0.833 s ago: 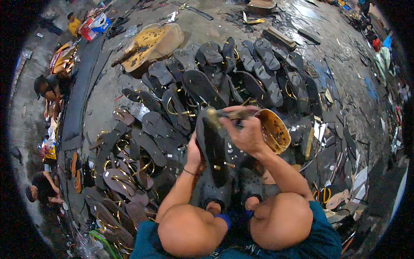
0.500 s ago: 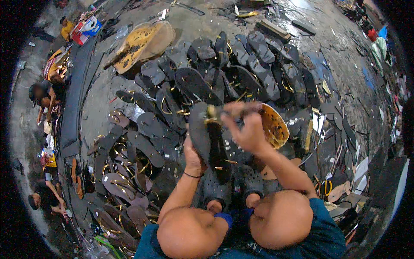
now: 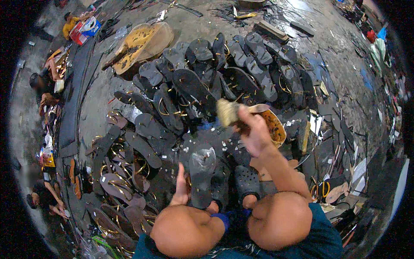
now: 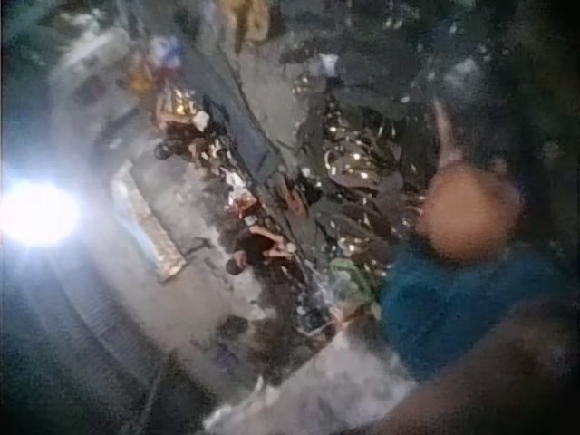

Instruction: The person sits on the floor and repeatedly applies a brown adhesive from a small container onto the soles of black sandals using a brush. The person picks up sandals one at a time, coats the sole, and places them back into a pile.

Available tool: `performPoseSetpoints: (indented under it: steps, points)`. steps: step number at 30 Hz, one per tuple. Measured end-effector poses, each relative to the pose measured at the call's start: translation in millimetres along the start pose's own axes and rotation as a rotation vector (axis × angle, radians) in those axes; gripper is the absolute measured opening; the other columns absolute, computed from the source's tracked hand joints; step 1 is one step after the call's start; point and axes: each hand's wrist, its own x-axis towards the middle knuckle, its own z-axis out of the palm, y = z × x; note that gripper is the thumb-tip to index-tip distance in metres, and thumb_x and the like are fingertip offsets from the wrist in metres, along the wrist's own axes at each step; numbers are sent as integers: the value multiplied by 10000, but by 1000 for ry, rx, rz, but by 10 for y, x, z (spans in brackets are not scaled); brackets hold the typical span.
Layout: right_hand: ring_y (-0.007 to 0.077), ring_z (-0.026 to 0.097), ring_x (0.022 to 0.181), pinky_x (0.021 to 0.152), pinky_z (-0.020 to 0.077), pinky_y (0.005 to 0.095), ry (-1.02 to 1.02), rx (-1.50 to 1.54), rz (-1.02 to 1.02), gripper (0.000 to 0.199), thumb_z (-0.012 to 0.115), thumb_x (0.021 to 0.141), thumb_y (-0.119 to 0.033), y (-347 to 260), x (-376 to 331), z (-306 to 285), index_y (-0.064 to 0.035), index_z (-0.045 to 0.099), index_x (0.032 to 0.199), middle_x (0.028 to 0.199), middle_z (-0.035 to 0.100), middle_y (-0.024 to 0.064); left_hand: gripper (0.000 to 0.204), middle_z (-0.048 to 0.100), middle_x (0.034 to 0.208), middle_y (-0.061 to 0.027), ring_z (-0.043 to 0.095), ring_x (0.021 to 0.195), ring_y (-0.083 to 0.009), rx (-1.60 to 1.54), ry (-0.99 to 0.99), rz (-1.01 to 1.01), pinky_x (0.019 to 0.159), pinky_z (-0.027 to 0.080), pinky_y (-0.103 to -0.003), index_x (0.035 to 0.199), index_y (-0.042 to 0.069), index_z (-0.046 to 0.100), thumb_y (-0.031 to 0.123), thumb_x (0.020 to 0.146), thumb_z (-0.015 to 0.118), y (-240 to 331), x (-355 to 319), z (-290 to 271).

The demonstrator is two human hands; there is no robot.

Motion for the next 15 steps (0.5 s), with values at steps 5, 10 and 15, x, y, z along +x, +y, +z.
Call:
performPoseSetpoints:
  steps: [5,10,15]
  points:
    - [84,546,767,578,381,259,57,52,139,226,666,916,-279,244,122,-225,-87,639,1033,882,641,-15,655,408,1473,-91,440,1322,-273,-138,-239,83,1061,388,-506,1478,157,325,581,979,310,-61,-246,138]
    - [93,588,823,748,474,256,-17,-527,-153,277,692,901,-208,586,80,200,-13,642,1092,938,668,32,445,591,1216,-30,560,1114,-230,212,71,308,909,459,-464,1307,183,515,456,976,398,333,471,-208]
    - [106,603,850,735,483,267,106,-492,-142,297,697,893,-232,612,151,-224,-15,645,1089,943,673,29,378,629,943,13,590,855,-139,189,260,245,748,484,-325,974,140,583,511,938,524,206,578,67]
